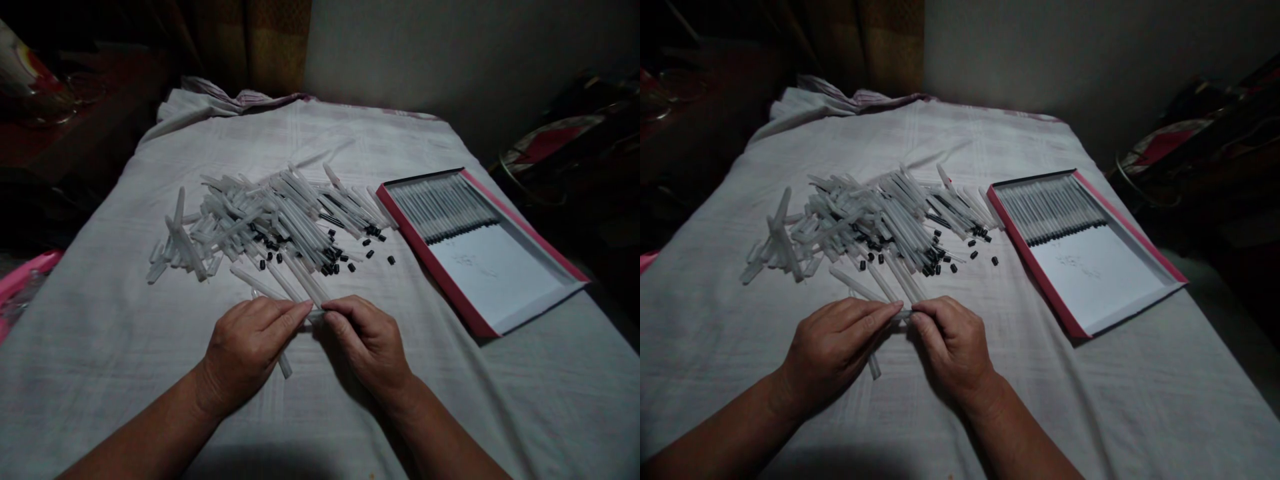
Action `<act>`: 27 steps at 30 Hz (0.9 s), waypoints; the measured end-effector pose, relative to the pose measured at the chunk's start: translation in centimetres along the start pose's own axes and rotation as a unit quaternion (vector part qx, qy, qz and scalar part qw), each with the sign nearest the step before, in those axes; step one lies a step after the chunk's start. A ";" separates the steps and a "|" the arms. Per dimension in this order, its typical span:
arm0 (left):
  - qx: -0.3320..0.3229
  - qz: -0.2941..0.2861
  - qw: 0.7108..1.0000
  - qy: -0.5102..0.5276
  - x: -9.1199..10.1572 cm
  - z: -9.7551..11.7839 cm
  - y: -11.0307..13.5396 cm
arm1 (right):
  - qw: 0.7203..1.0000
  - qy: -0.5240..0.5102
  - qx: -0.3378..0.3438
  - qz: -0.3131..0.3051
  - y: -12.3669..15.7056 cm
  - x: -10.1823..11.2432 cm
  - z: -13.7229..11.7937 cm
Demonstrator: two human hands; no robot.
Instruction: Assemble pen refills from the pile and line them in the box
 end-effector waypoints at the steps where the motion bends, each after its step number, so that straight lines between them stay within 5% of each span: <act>1: -0.004 0.002 1.000 0.000 0.0 0.1 0.0 | 1.000 0.015 0.004 -0.007 -0.1 0.0 0.0; 11: 0.010 -0.017 1.000 0.007 -0.1 -0.2 0.0 | 0.996 -0.032 -0.065 -0.042 0.0 0.0 0.5; 27: 0.008 -0.012 1.000 0.007 -0.1 -0.1 -0.1 | 0.996 -0.014 -0.045 -0.072 -0.1 0.0 0.7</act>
Point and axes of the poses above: each hand's wrist, its own y-axis away from the middle knuckle, its own x-axis out of the back of the hand, z = x × y, the point moved 6 cm from there along -y, towards the middle knuckle, and after that the axes turned 1 degree about y, right-handed, at the moved point
